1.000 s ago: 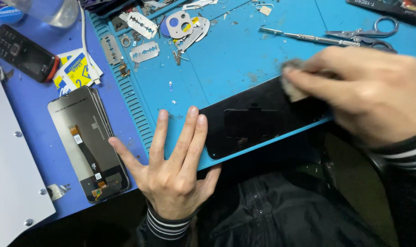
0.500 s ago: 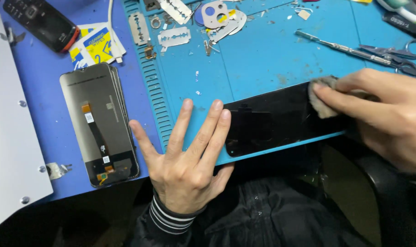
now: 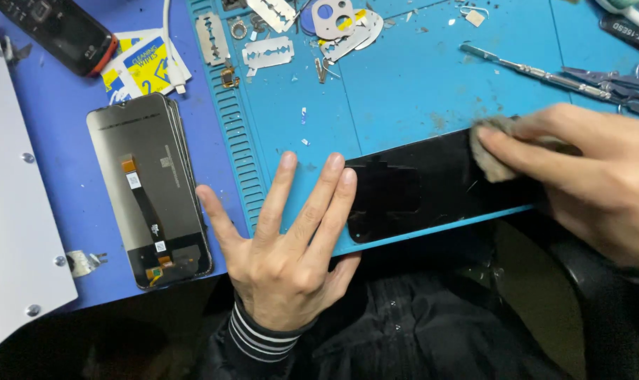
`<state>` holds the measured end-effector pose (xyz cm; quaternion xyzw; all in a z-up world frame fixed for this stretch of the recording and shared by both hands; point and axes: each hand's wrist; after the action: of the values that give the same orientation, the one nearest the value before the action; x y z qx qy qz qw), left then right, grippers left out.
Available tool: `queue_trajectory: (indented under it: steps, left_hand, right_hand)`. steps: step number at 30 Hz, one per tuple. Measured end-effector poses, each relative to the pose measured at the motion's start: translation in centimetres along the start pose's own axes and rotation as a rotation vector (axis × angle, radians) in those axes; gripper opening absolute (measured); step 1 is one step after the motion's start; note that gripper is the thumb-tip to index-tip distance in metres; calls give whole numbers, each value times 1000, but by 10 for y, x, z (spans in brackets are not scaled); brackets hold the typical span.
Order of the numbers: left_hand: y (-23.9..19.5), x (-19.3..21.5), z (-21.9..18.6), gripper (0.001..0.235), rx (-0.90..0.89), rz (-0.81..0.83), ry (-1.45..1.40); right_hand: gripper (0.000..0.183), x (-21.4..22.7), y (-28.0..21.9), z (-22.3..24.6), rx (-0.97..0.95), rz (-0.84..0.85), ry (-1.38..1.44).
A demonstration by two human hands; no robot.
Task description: The person sprays a cloth with liquid and wipes the back of a black smartphone repeatedly. They fold the cloth and continue wiping the same device on a blue workbench with tools and a spare screen nearby.
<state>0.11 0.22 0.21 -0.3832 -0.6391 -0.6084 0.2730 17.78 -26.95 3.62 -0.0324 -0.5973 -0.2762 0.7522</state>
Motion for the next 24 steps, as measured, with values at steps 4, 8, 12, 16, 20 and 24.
queue_trajectory:
  steps: [4, 8, 12, 16, 20, 24]
  left_hand:
    - [0, -1, -2, 66, 15, -6, 5]
    - [0, -1, -3, 61, 0, -6, 0]
    - [0, -3, -3, 66, 14, -3, -7]
    - [0, -2, -2, 59, -4, -8, 1]
    - [-1, -2, -2, 62, 14, 0, 4]
    - [1, -3, -4, 60, 15, -14, -1]
  right_hand:
    - [50, 6, -15, -1, -1, 31, 60]
    - [65, 3, -9, 2, -28, 72, 14]
    - [55, 5, -13, 5, -16, 50, -32]
    - [45, -1, 9, 8, 33, -10, -37]
    - [57, 1, -7, 7, -25, 83, -22]
    - [41, 2, 0, 13, -13, -31, -11]
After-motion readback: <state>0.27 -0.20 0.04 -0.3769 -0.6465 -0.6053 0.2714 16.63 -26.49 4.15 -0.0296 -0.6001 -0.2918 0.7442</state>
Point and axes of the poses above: each hand's wrist, its own y-axis towards the middle knuckle, its own x-axis out of the back of the hand, z = x × y, and after that the axes turned 13 degrees about -z, right-handed
